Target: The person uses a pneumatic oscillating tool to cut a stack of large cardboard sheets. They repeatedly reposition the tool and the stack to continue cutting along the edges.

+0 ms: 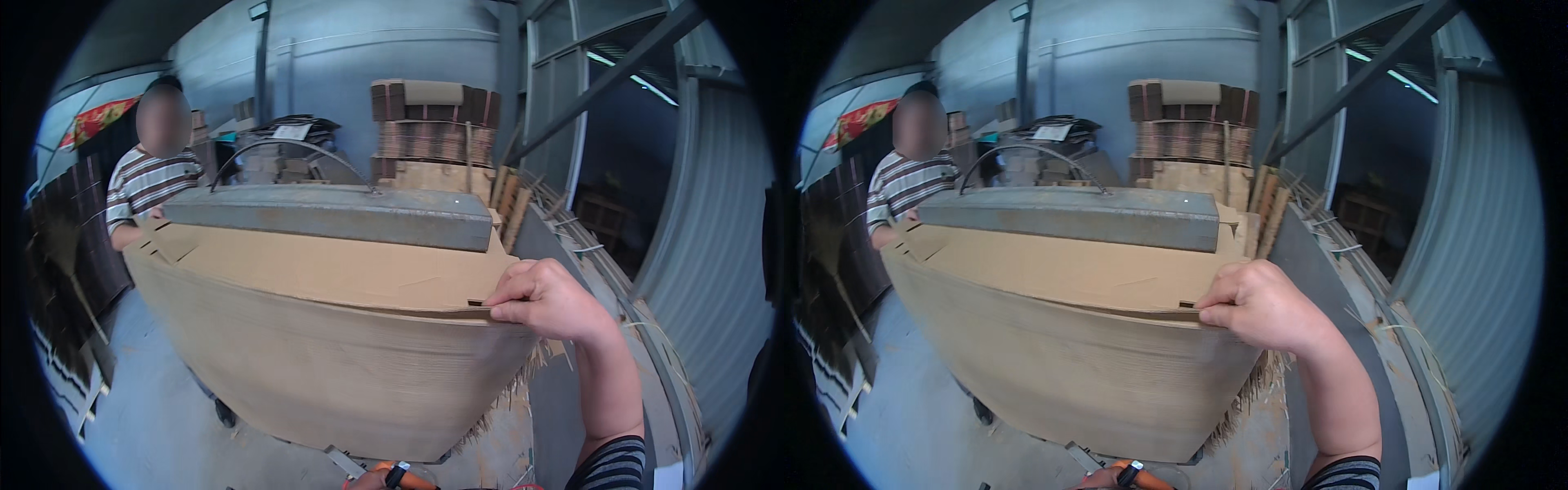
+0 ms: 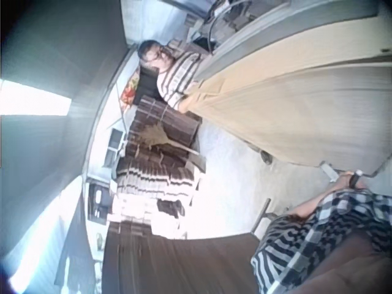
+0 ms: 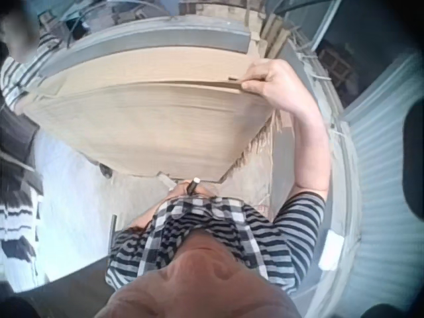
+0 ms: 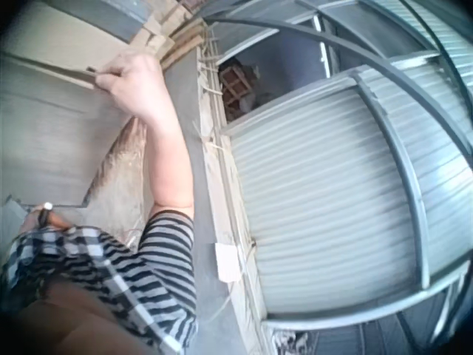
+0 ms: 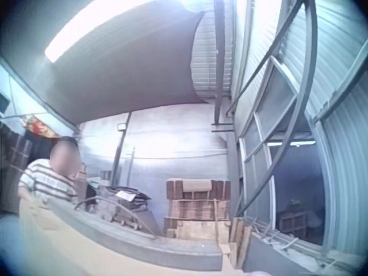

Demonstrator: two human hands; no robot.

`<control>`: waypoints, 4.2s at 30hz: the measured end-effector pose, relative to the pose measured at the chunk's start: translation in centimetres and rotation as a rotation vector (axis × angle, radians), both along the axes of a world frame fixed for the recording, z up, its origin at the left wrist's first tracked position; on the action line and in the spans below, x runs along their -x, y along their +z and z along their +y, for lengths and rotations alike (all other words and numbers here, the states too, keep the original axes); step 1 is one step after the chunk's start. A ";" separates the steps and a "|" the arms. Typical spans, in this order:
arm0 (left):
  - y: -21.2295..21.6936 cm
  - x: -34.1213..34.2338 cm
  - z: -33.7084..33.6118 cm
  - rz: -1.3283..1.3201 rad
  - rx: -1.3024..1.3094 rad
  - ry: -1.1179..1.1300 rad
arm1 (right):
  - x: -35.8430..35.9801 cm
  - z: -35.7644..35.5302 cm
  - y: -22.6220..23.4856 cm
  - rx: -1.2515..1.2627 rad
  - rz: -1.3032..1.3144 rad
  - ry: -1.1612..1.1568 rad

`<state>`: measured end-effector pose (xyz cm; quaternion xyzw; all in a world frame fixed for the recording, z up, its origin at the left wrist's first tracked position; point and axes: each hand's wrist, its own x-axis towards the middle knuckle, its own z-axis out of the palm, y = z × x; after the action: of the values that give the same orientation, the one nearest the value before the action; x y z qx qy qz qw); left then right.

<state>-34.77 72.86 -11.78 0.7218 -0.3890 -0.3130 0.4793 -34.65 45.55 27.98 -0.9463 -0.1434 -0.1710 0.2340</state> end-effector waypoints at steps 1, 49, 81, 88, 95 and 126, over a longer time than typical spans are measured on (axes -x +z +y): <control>0.2 -0.6 0.9 0.002 0.004 -0.033 | 0.2 0.2 -0.2 0.094 -0.069 -0.012; -3.4 -3.4 9.5 -0.126 0.081 -0.543 | -0.8 13.8 -0.8 0.580 0.065 -0.398; 24.6 5.3 1.7 -0.611 0.196 -1.251 | 27.5 28.2 -40.8 -0.495 0.255 -1.346; 35.1 5.4 2.1 -0.760 0.393 -1.077 | 25.7 24.2 -31.0 -1.004 -0.215 -1.214; 43.0 3.2 -0.7 -0.773 0.223 -1.008 | 25.4 25.0 -16.2 -0.820 -0.043 -1.147; 46.1 -0.2 -2.9 -0.558 -0.041 -0.844 | 25.2 23.9 -10.2 -1.056 0.362 -1.093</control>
<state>-34.54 69.98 34.36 0.5672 -0.7538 -0.2822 0.1743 -59.88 69.46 17.80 -0.6592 0.4838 -0.1503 0.5558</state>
